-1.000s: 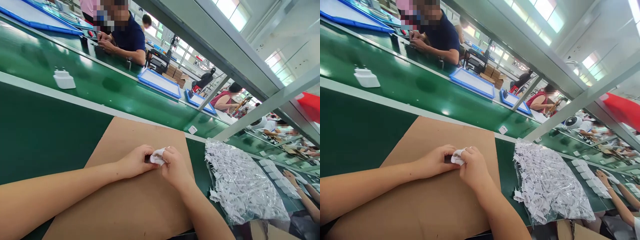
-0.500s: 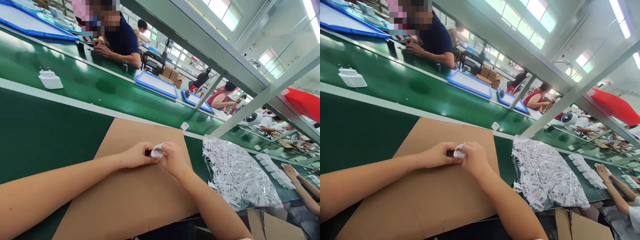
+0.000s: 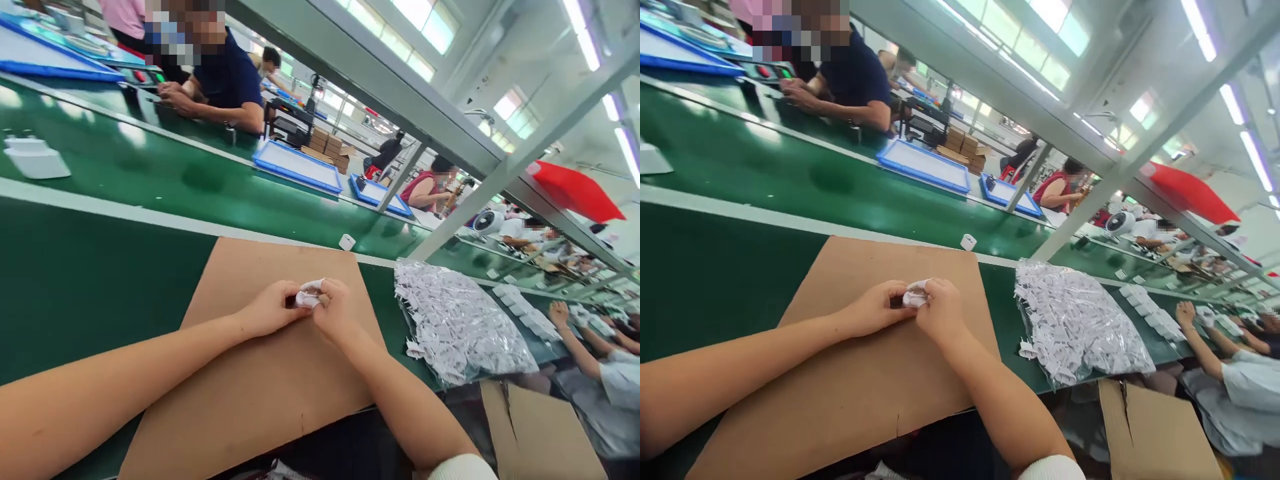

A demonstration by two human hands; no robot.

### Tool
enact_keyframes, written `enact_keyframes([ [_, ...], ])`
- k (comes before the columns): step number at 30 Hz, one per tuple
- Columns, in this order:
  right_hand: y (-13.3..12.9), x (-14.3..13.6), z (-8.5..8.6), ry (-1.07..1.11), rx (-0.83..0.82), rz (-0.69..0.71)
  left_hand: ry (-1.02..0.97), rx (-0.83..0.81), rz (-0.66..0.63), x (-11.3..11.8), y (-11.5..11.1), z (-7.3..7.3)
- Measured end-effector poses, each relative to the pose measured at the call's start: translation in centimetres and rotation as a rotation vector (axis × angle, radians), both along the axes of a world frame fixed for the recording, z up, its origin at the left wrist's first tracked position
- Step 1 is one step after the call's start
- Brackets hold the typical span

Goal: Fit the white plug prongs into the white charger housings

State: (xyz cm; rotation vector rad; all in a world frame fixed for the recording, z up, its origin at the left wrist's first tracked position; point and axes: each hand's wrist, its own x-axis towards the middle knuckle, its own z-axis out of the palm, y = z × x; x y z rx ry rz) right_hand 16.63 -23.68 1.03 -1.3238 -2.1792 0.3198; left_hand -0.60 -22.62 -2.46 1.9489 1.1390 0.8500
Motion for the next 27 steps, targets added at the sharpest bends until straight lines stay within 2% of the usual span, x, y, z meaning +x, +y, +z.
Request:
enact_keyframes([
  [5,-0.3,-0.5,-1.1,0.015,0.008,-0.057,0.050,0.031,0.057,0.2,-0.2,-0.1],
  [8,-0.8,-0.5,-1.2,0.049,-0.026,-0.080,-0.025,-0.012,0.005,0.3,-0.2,-0.2],
  [11,-1.9,0.9,-1.3,0.151,-0.065,-0.098,-0.062,-0.084,-0.037,0.3,-0.3,-0.2],
  [13,-2.8,3.3,-1.4,0.185,-0.027,-0.107,-0.020,-0.074,-0.013,0.2,-0.3,-0.2],
  [15,-3.4,6.7,-1.5,0.041,0.034,-0.190,0.025,-0.031,0.018,0.0,-0.3,-0.4],
  [17,-3.7,10.7,-1.3,-0.218,-0.063,-0.457,0.049,-0.006,0.032,-0.1,-0.2,-0.7],
  [21,-3.3,17.5,0.1,-0.383,-0.143,-0.736,0.057,0.012,0.015,-0.2,-0.1,-1.0],
  [27,-1.1,22.9,2.2,-0.581,-0.258,-1.023,0.054,0.040,0.015,-0.3,-0.2,-0.9],
])
